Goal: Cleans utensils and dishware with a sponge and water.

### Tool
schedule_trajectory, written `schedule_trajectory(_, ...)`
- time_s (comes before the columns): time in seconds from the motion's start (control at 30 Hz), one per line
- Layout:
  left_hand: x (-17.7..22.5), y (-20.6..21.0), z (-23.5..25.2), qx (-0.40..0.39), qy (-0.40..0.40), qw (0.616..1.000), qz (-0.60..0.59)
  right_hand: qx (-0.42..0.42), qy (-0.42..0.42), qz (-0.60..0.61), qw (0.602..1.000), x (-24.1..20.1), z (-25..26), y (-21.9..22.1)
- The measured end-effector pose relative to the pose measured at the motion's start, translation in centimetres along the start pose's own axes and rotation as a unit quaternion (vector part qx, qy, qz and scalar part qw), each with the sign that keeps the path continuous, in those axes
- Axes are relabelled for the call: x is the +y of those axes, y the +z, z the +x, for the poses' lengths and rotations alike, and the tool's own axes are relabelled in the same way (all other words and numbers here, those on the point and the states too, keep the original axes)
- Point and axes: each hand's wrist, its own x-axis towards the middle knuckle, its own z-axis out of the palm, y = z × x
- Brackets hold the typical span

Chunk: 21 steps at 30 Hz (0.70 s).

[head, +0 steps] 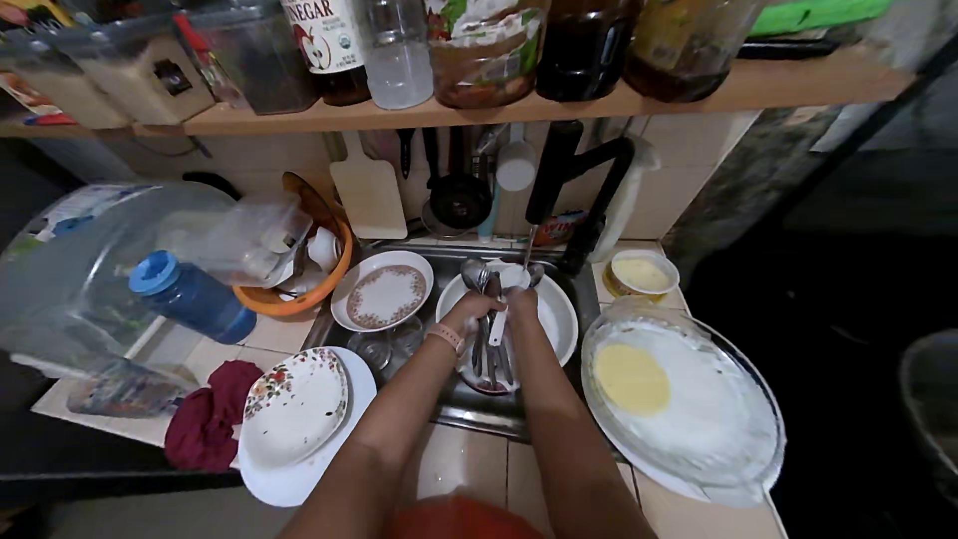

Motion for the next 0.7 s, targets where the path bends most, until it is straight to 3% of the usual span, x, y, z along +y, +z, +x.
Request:
schedule_trajectory(0.13,1.1,-0.9,-1.1,0.012,0.018,0.997,0.068,-0.001,0.05,0.051,0.997,-0.5,1.2,0.0)
schedule_trajectory(0.23,2.2,-1.5,-2.6,0.002,0.024,0.991,0.135,0.001,0.042,0.034,0.999,0.1,2.4,-0.5)
schedule_trajectory(0.4,2.5,-1.4,-3.0,0.013,0.047,0.981,0.189,-0.028,-0.075,-0.128,0.988,-0.2,3.1,-0.7)
schedule_trajectory(0.5,1.8,-1.3,-2.5,0.032,0.063,0.982,0.177,-0.04,-0.182,-0.084,0.979,-0.6,3.1,-0.2)
schedule_trajectory(0.7,1.6,-0.8,-2.5,0.081,0.085,0.975,0.191,-0.059,-0.27,-0.012,0.961,-1.9,3.1,-0.3)
